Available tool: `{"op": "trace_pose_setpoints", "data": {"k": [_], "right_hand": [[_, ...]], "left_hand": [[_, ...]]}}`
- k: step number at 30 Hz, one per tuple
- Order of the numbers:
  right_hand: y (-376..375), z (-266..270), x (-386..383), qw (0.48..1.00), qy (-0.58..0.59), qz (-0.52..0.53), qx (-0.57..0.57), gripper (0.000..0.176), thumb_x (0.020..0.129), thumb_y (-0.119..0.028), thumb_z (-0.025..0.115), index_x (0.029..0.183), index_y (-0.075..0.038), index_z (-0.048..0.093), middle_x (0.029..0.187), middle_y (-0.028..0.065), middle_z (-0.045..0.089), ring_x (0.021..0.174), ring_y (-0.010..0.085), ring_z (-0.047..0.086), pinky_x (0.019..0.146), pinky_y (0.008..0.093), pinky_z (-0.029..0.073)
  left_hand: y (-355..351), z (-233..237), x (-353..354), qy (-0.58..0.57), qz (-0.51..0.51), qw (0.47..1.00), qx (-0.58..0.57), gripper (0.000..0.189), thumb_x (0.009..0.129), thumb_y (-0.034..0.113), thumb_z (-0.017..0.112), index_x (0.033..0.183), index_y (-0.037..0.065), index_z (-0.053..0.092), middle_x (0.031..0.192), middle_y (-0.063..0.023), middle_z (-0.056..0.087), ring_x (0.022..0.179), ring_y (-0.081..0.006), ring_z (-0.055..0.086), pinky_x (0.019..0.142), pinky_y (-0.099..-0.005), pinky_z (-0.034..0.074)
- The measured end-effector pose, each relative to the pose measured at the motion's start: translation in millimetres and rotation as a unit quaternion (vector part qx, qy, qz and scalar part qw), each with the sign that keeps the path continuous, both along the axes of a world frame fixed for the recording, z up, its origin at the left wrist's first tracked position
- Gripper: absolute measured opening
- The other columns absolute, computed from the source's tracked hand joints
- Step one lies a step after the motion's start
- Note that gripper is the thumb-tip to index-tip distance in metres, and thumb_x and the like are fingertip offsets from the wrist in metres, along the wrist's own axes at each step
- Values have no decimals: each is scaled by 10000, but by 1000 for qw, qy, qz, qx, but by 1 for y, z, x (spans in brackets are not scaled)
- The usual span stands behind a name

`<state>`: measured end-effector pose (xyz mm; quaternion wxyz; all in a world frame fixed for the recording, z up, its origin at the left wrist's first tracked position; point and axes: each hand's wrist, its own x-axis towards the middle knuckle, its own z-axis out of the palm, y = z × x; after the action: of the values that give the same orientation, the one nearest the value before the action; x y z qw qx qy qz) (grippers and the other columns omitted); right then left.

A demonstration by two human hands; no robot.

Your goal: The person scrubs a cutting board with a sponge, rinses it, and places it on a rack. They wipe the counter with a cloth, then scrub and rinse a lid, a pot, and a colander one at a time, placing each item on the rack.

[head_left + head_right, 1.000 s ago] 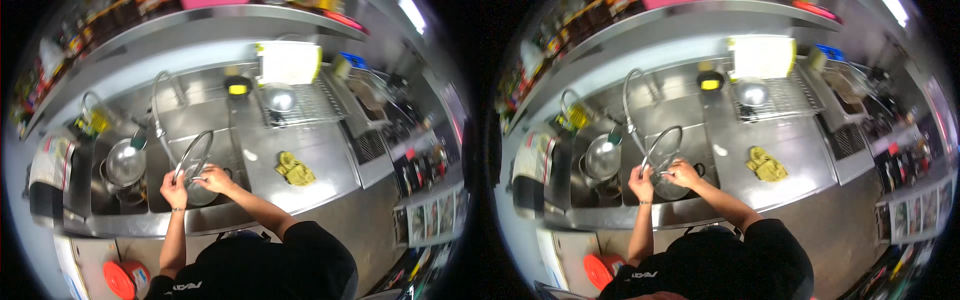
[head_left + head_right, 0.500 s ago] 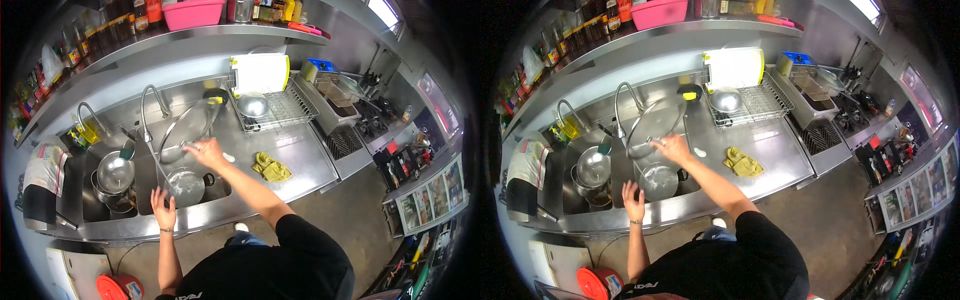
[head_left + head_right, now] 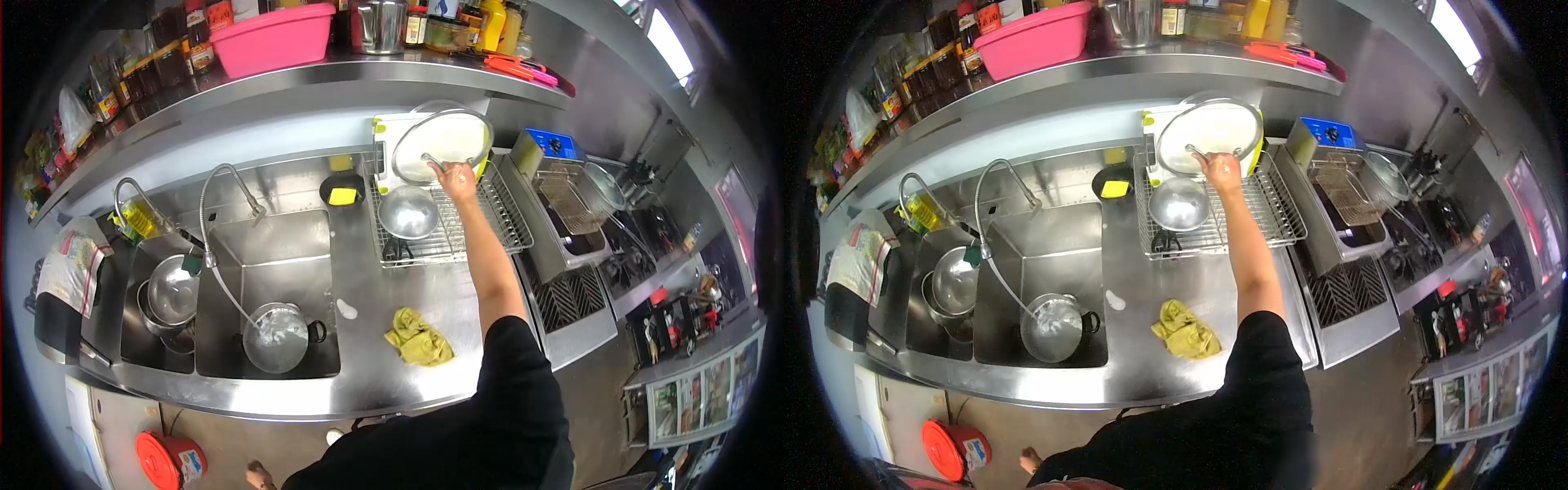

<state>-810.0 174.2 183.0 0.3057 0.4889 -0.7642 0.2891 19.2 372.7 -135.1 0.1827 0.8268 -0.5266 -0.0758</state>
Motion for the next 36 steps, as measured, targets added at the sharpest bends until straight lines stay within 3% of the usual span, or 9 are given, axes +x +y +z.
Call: {"op": "trace_pose_setpoints", "data": {"k": [3, 6, 18, 28, 30, 31, 32, 33, 36], "right_hand": [[-21, -18, -42, 1000, -4, -13, 27, 484, 789, -496, 580, 617, -48, 639, 638, 167, 609, 600, 353, 598, 568, 429, 487], [-29, -14, -59, 992, -47, -54, 105, 490, 812, -511, 539, 698, -52, 669, 697, 170, 631, 666, 358, 612, 632, 435, 499], [-35, 14, -102, 968, -144, -57, 197, 536, 794, -565, 533, 807, -53, 687, 816, 184, 642, 809, 346, 608, 740, 420, 480], [-33, -44, -97, 968, -107, -59, 219, 530, 791, -559, 537, 799, -50, 686, 769, 164, 650, 778, 326, 630, 731, 420, 501], [-39, -43, -95, 966, -112, -59, 226, 523, 796, -553, 535, 817, -53, 686, 788, 161, 652, 801, 325, 626, 738, 417, 501], [-40, -44, -93, 962, -118, -63, 237, 516, 800, -547, 533, 835, -55, 685, 807, 159, 655, 824, 325, 623, 746, 414, 500], [-42, -47, -94, 962, -117, -60, 240, 516, 800, -547, 533, 835, -55, 685, 807, 159, 655, 824, 325, 623, 746, 414, 500], [-46, -52, -95, 969, -83, -65, 222, 511, 799, -549, 534, 863, -64, 682, 840, 159, 654, 859, 324, 613, 759, 412, 499], [-57, -64, -95, 971, -52, -63, 223, 542, 794, -556, 535, 919, -45, 665, 923, 173, 645, 940, 324, 584, 796, 410, 492]], "left_hand": [[52, -36, -12, -47, -47, 972, 227, 218, 795, 164, 600, 789, -53, 614, 703, -204, 608, 619, -312, 591, 595, -413, 457], [80, -43, -22, -59, -73, 940, 327, 220, 790, 172, 603, 782, -47, 615, 694, -202, 606, 612, -311, 591, 588, -415, 455], [69, -34, 2, -85, -94, 940, 315, 229, 772, 202, 614, 753, -25, 622, 660, -192, 600, 581, -308, 587, 560, -425, 447], [57, -44, 10, -106, -62, 918, 378, 228, 727, 264, 620, 743, 39, 651, 655, -162, 615, 575, -301, 592, 567, -408, 468], [36, -27, 13, -191, -233, 762, 572, 315, 848, 257, 507, 944, -19, 626, 933, -168, 649, 835, -285, 631, 704, -383, 501], [43, -23, 10, -190, -231, 761, 576, 315, 848, 257, 507, 944, -19, 626, 933, -168, 649, 835, -285, 631, 704, -383, 501], [56, -21, 1, -102, -128, 893, 419, 291, 800, 292, 558, 873, 27, 655, 833, -156, 651, 759, -286, 634, 669, -372, 507], [63, -19, -7, -10, -14, 972, 236, 270, 753, 328, 609, 803, 74, 684, 734, -144, 653, 682, -286, 637, 634, -361, 513], [53, -10, -18, -107, -89, 955, 261, 256, 809, 316, 560, 843, 94, 684, 804, -131, 658, 766, -279, 642, 643, -370, 517]]}}
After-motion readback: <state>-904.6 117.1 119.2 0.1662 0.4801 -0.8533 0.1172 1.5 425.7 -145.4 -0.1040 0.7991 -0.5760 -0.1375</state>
